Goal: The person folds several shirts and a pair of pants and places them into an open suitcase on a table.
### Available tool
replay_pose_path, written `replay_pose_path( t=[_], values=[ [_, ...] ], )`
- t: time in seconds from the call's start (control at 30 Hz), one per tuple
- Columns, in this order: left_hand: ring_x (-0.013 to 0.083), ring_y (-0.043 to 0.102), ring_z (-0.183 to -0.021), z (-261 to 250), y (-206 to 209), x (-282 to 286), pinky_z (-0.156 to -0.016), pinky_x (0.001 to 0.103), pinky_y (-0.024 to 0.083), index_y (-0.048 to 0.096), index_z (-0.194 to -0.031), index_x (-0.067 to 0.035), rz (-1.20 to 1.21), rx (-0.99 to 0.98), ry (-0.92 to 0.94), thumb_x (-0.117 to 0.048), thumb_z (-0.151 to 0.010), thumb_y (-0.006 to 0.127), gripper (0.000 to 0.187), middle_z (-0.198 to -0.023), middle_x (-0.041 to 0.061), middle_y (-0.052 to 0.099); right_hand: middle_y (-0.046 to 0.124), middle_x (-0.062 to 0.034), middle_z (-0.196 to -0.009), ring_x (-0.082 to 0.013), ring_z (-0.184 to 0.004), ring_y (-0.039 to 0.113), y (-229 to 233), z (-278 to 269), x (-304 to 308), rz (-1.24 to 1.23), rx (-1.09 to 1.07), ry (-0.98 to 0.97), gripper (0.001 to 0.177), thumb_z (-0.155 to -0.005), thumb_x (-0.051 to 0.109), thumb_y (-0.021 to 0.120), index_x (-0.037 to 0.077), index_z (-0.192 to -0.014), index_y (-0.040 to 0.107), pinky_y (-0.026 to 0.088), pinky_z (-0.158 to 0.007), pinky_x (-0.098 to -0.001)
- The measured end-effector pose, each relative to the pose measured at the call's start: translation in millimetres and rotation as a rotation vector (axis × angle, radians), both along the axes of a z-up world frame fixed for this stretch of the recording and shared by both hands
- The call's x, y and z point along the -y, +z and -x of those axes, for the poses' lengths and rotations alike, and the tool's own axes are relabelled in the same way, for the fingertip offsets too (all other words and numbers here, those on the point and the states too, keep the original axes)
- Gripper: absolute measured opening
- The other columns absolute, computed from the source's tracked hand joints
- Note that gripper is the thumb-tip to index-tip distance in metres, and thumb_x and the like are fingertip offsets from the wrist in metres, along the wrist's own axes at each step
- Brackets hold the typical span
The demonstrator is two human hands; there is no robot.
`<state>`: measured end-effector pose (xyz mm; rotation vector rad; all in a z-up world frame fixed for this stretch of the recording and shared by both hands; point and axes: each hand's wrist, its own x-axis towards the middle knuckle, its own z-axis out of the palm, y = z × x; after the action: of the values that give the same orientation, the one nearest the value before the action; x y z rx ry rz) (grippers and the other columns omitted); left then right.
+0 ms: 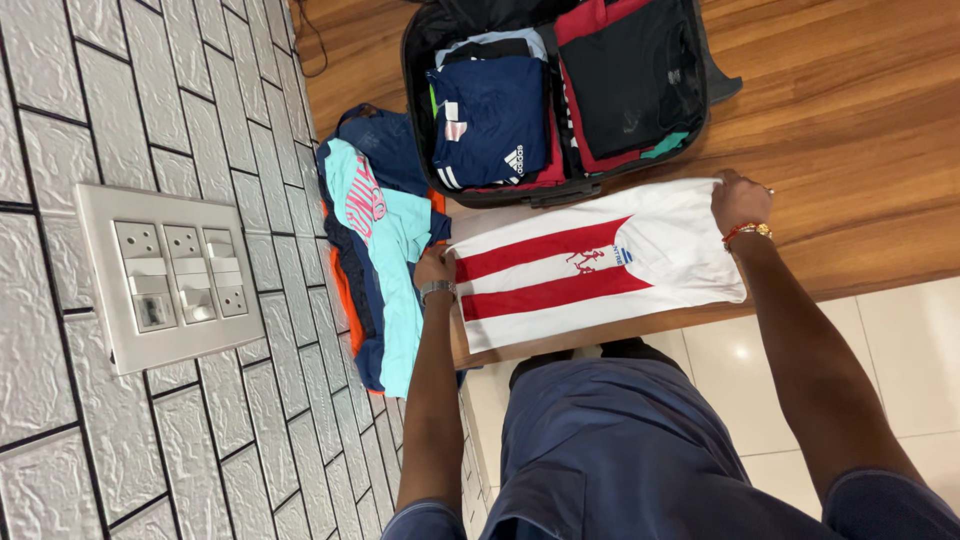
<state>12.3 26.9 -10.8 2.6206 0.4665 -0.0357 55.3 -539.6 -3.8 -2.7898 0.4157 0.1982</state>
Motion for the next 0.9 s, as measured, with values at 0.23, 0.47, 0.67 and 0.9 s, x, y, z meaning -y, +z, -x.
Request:
replay_pose_path(
  t=[0.23, 0.47, 0.67, 0.9],
  values=[
    [0.0345, 0.069, -0.087, 34, 24, 47, -0.078, 0.045, 0.056, 0.070, -0.115, -0.008, 0.114, 0.184, -0.005, -0.018, -0.094, 0.064, 0.024, -0.098, 0.017, 0.073, 0.066, -0.0102, -0.131, -0.0303, -0.124, 0.060, 16, 61, -8, -0.003, 0.076, 0.670, 0.051, -0.084, 0.040, 0.073, 0.016, -0.128, 0.067, 0.048, -0.104, -0.0457],
    [0.0335, 0.063, -0.103, 89, 3, 108, -0.085, 0.045, 0.054, 0.072, -0.111, -0.012, 0.138, 0.014, -0.537, -0.016, -0.088, 0.070, 0.023, -0.111, 0.013, 0.068, 0.067, -0.0084, -0.126, -0.0273, -0.111, 0.063, 13, 93, -18, 0.162, 0.033, 0.705, 0.035, -0.086, 0.032, 0.069, 0.018, -0.119, 0.071, 0.050, -0.096, -0.0460],
    [0.0341, 0.060, -0.109, 108, -16, 107, -0.090, 0.045, 0.054, 0.072, -0.115, -0.013, 0.034, 0.060, -0.568, -0.010, -0.082, 0.072, 0.033, -0.118, 0.012, 0.064, 0.071, -0.0044, -0.111, -0.0249, -0.106, 0.067, 5, 84, -9, 0.044, -0.032, 0.702, 0.016, -0.092, 0.025, 0.062, 0.017, -0.102, 0.071, 0.052, -0.091, -0.0448],
    [0.0336, 0.063, -0.109, 77, 17, 163, -0.095, 0.046, 0.054, 0.073, -0.113, -0.012, 0.137, 0.010, -0.536, -0.010, -0.087, 0.070, 0.027, -0.116, 0.014, 0.069, 0.076, -0.0085, -0.110, -0.0301, -0.103, 0.071, -1, 0, -19, 0.022, -0.373, 0.700, 0.027, -0.102, 0.031, 0.049, 0.019, -0.114, 0.070, 0.054, -0.093, -0.0471]
  ],
)
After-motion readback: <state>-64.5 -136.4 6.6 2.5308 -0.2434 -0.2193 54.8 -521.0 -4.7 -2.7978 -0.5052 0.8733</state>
